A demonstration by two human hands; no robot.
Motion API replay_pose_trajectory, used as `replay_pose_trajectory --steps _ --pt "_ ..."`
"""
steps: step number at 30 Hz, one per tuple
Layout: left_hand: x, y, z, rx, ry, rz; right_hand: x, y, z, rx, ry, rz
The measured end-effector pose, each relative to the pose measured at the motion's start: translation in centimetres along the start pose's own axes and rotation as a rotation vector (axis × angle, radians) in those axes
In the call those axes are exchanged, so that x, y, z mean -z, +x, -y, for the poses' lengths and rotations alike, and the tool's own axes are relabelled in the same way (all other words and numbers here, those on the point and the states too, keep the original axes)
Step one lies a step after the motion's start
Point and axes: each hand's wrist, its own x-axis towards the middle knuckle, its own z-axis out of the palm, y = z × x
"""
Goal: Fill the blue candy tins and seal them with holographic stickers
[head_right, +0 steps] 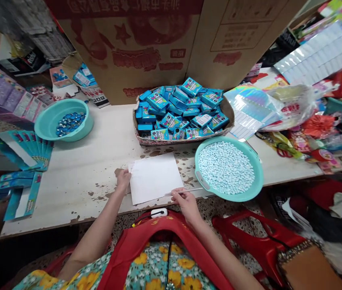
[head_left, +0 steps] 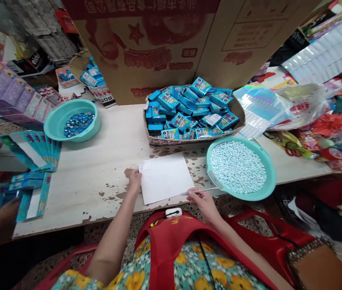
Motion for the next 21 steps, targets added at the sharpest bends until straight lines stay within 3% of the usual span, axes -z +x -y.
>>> replay_pose_trajectory --steps 4,6,8,11,13,16,21 --pt "0.8 -1.1 -1.7 -0.130 0.149 -0.091 0.3 0.1 0.1 0.015 0.025 -0.046" --pt "0.6 -2.6 -3.2 -0.261 0.234 -0.008 0.4 0.1 0.2 0.023 0.027 -0.069" --pt "-0.2 -5.2 -5.0 -0.376 0.246 0.209 0.5 -0.1 0.3 0.035 0.016 -0.074" --pt "-1.8 -9.8 -7.5 -0.496 0.128 0.640 0.3 -0.3 0.5 0.046 -0.010 -0.048" --pt "-2.7 -12.5 -8.6 -0.571 0.102 0.819 0.1 -0.4 0.6 0.042 0.004 -0.013" --pt "-3.4 -14.5 -9.2 -0.679 0.194 0.833 -0.3 -0.6 0.5 0.037 0.014 0.033" --pt "-3.0 -14.9 -8.8 -0.755 0.365 0.755 -0.8 -0.8 0.0 0.090 -0.107 0.047"
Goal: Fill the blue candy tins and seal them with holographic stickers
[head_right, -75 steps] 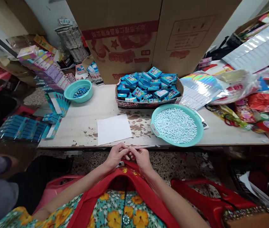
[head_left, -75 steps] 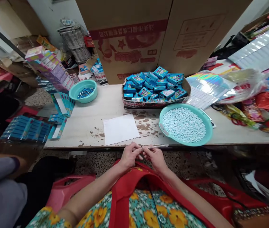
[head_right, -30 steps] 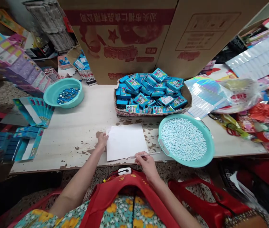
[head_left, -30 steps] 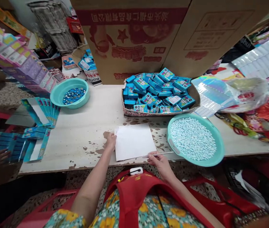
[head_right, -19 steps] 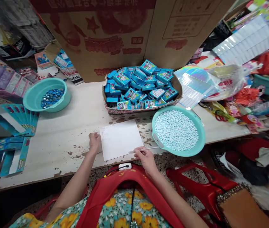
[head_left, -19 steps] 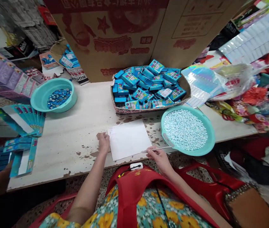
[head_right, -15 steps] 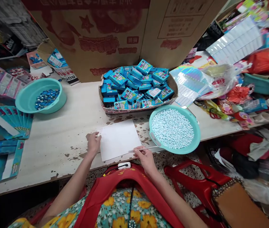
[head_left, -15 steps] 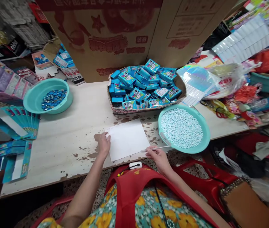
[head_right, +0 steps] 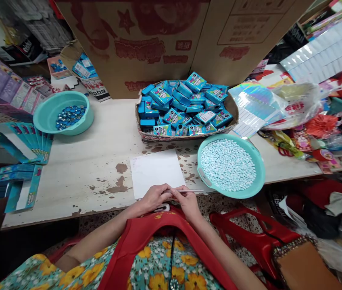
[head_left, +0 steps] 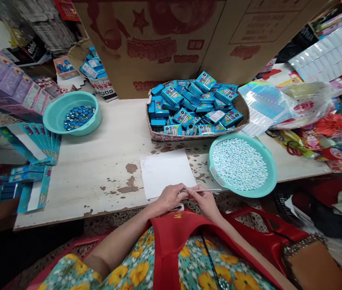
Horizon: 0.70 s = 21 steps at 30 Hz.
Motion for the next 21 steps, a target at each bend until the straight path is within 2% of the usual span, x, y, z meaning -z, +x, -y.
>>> replay_pose_trajectory --steps 2,5,6,8,10,11,12,14,17,21 --pt "0.0 -0.6 0.5 0.033 0.059 -0.003 -0.1 0.1 -0.2 0.042 -0.019 -0.037" --pt "0.1 -1.9 2.9 0.154 0.095 -0.071 0.4 0.8 -0.7 0.098 0.018 -0.207" --pt "0.3 -2.6 4.3 0.214 0.102 -0.106 0.6 1.1 -0.9 0.097 0.054 -0.255" --pt "0.8 -4.0 7.9 0.358 0.124 -0.197 0.8 2.0 -1.3 0.065 0.119 -0.267" --pt "1.5 -5.4 11.8 0.481 0.186 -0.337 0.5 3.1 -1.7 0.019 0.140 -0.198" --pt "1.9 -5.9 13.6 0.494 0.244 -0.416 0.0 3.7 -1.9 0.000 0.137 -0.154" --pt "2.2 -6.3 15.2 0.464 0.312 -0.484 -0.6 4.4 -2.2 -0.012 0.130 -0.112" --pt "2.7 -6.6 17.7 0.303 0.459 -0.544 -2.5 5.8 -2.6 -0.012 0.115 -0.034" --pt "3.3 -5.9 20.0 0.059 0.624 -0.484 -6.2 8.1 -3.2 0.056 0.075 0.072" --pt "3.8 -5.1 21.7 -0.067 0.764 -0.370 -11.0 10.8 -4.4 0.186 -0.033 0.126"
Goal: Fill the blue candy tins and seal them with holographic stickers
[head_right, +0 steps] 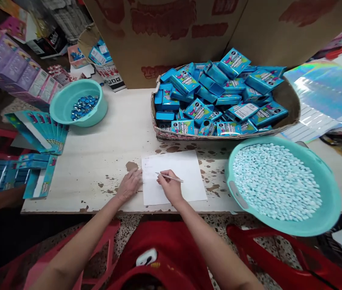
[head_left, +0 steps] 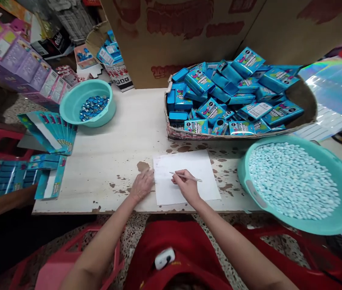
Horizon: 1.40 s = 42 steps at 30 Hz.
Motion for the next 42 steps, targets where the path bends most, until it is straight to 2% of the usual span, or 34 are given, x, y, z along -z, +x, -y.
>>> replay_pose_trajectory --steps 4,6,10,12,19,24,28,33,42 --pt "-0.8 -0.6 1.1 -0.032 0.054 0.028 -3.4 2.3 -2.8 0.172 -0.215 -0.011" --pt "-1.1 -0.9 1.4 -0.043 0.053 0.024 -4.6 3.2 -4.4 0.232 -0.312 -0.058" --pt "-1.5 -1.0 1.8 -0.091 0.042 0.040 -5.7 4.0 -6.8 0.282 -0.442 -0.187" --pt "-1.6 -0.9 1.9 -0.100 0.031 0.058 -5.8 4.1 -7.4 0.311 -0.489 -0.206" --pt "-1.6 -0.7 1.9 -0.081 -0.008 0.051 -5.8 4.2 -7.5 0.410 -0.624 -0.214" --pt "-1.4 -0.4 1.9 -0.071 -0.009 0.037 -5.9 4.3 -7.2 0.448 -0.654 -0.169" --pt "-1.2 -0.3 1.9 -0.064 -0.013 0.047 -5.9 4.4 -7.2 0.490 -0.673 -0.182" --pt "-1.3 -0.4 1.9 -0.047 -0.036 0.042 -6.0 4.5 -7.3 0.498 -0.735 -0.171" --pt "-1.3 -0.3 1.8 -0.055 -0.007 0.054 -6.0 4.5 -7.5 0.525 -0.741 -0.231"
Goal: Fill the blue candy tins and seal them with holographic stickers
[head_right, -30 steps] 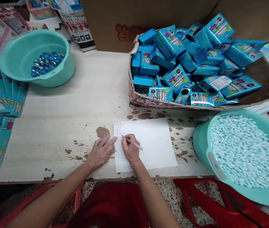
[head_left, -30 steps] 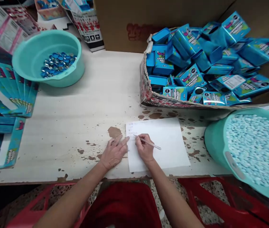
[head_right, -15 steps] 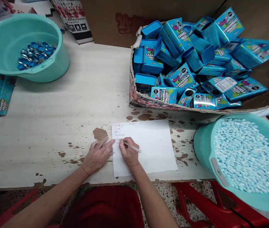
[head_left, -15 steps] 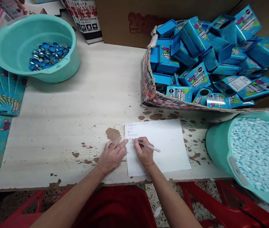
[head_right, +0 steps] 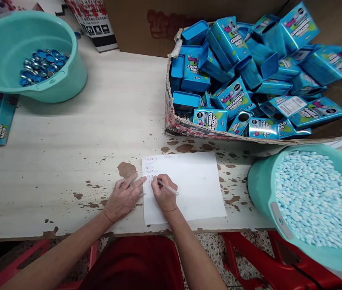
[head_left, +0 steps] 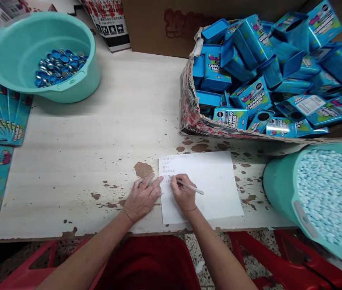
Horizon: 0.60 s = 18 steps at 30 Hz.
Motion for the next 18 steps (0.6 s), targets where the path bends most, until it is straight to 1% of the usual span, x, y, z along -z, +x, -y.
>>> replay_pose_trajectory --steps 4,9,13,18 --pt "0.06 0.03 0.05 -0.003 -0.016 -0.014 0.09 0.10 0.10 -0.016 0.022 0.031" --pt "-0.01 -0.05 0.08 -0.011 -0.006 -0.019 0.06 0.07 -0.09 -0.002 0.033 0.050" --pt "-0.04 -0.10 0.06 -0.011 -0.006 -0.010 0.06 -0.01 -0.14 -0.013 0.037 0.051" --pt "-0.02 -0.10 0.04 -0.002 -0.022 -0.003 0.07 -0.07 -0.08 -0.029 0.033 0.024"
